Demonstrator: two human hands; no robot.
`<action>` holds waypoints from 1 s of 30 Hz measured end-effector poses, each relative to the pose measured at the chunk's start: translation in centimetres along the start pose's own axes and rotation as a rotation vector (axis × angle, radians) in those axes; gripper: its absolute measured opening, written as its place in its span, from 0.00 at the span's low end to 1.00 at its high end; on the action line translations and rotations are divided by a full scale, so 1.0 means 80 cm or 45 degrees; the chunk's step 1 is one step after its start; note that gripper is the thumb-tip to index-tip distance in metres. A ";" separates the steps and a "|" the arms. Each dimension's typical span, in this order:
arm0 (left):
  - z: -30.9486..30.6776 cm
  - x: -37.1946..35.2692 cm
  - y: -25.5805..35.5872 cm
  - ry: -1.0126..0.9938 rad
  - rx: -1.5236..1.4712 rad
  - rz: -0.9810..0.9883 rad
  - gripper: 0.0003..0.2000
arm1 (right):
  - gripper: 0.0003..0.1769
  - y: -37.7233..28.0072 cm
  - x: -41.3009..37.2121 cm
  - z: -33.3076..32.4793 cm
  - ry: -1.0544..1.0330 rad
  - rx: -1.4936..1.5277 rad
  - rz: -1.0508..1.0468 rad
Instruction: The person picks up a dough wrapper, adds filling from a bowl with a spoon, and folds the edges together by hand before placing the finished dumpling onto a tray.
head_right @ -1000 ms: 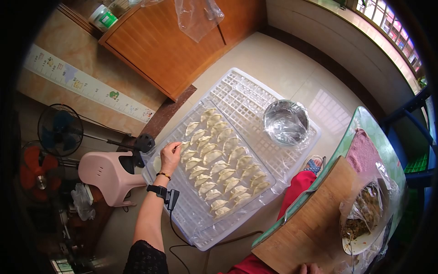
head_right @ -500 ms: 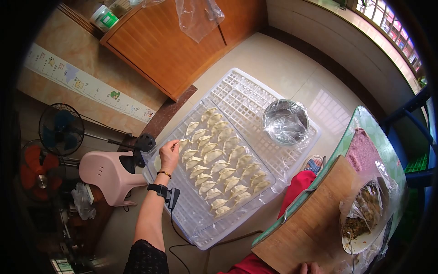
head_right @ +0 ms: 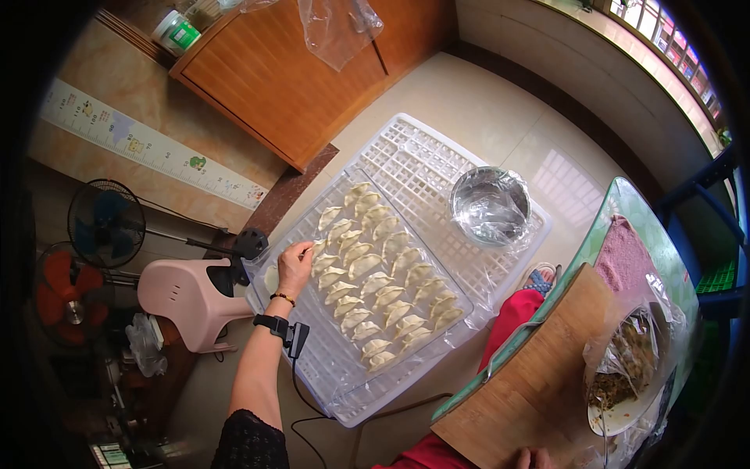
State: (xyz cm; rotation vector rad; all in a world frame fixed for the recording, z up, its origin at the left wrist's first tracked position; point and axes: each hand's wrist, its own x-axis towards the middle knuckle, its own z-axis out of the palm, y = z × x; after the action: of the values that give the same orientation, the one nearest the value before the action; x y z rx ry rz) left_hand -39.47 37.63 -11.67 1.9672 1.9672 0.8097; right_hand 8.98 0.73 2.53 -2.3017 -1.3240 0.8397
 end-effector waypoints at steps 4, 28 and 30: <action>0.000 -0.001 0.001 -0.010 0.015 -0.008 0.07 | 0.07 0.002 -0.001 0.000 0.002 -0.004 0.001; -0.009 0.044 -0.030 -0.120 0.434 -0.320 0.08 | 0.08 0.017 -0.001 0.007 0.059 -0.013 -0.038; -0.005 0.043 -0.027 0.012 0.522 -0.275 0.08 | 0.07 0.019 -0.002 0.008 0.089 -0.049 -0.037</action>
State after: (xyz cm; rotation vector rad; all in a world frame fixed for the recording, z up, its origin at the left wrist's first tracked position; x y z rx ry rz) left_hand -41.69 41.04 -11.79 1.8972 2.4534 0.3848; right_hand 9.52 -0.13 1.21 -2.3136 -1.3512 0.7238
